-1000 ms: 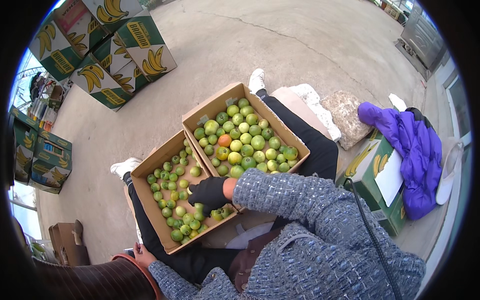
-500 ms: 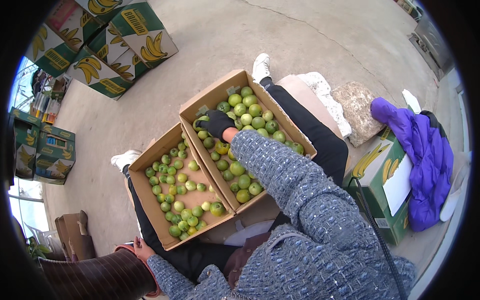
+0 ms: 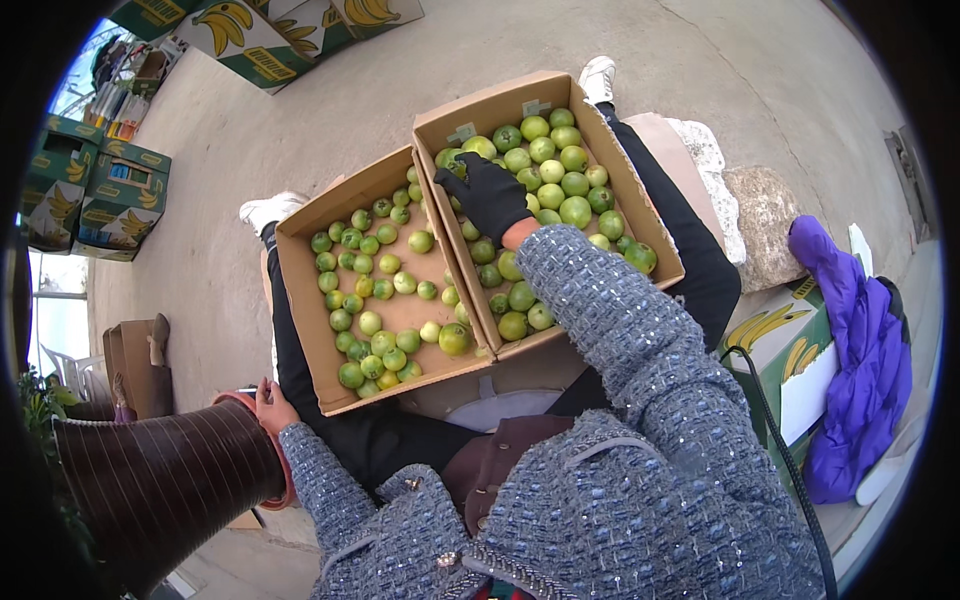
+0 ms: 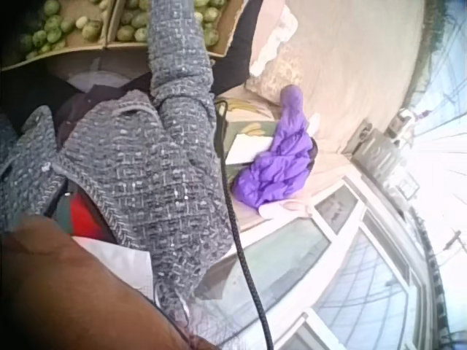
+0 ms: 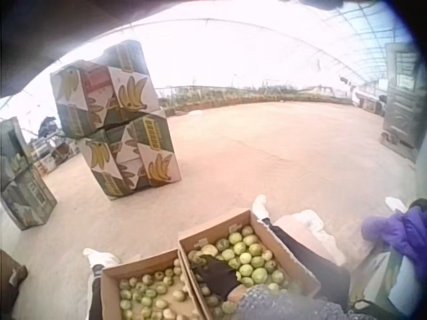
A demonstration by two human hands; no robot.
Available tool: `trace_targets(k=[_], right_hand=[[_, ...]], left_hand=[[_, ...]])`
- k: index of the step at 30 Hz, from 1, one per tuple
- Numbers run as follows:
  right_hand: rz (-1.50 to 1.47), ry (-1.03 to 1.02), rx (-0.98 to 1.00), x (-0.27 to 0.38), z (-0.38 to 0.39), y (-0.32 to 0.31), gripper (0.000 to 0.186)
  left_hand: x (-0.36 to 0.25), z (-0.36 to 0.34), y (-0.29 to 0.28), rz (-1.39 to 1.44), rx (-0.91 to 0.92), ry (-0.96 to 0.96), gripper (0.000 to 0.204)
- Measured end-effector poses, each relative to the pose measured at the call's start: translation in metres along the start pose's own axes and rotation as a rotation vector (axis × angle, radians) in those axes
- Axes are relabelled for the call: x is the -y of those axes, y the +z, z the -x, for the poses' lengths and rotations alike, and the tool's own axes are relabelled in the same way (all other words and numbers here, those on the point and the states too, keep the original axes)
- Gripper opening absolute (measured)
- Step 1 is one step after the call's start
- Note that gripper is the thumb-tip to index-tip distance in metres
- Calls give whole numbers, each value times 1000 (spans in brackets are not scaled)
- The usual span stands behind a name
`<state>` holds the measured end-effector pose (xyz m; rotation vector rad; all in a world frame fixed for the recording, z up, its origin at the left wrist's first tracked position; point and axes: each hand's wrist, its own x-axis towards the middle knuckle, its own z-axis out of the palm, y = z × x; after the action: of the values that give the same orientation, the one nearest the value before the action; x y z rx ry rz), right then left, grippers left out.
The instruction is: The person sits on the floor and sorts green and yellow citrus fruits between two cardboard boxes using gloved hands. The person repeatedly picks fruits from one box and places them into the other, gradually emptying one box.
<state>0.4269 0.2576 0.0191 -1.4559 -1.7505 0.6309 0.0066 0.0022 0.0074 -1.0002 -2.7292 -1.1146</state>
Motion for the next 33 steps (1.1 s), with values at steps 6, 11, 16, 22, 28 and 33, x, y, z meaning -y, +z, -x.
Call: trace_targets(k=[6,11,16,22,28,33], right_hand=[[100,-405,237,97,40,-8,21],[652,-532,791,107,67,58,12],[591,-537,1066,125,101,85,26],[493,-267,1228,139,85,86,42],[340,-240,1206,127,93,107,36],[241,-244,1101,119,102,110,40]], left_hand=[[1,5,1,31,-15,-37,28],[-7,4,0,-3,-20,-34,30],[-8,6,-1,22,-16,-59,30],[-2,6,4,124,-16,-39,29],[-9,6,-1,32,-12,13,28],[-7,4,-1,16,-3,-10,29]])
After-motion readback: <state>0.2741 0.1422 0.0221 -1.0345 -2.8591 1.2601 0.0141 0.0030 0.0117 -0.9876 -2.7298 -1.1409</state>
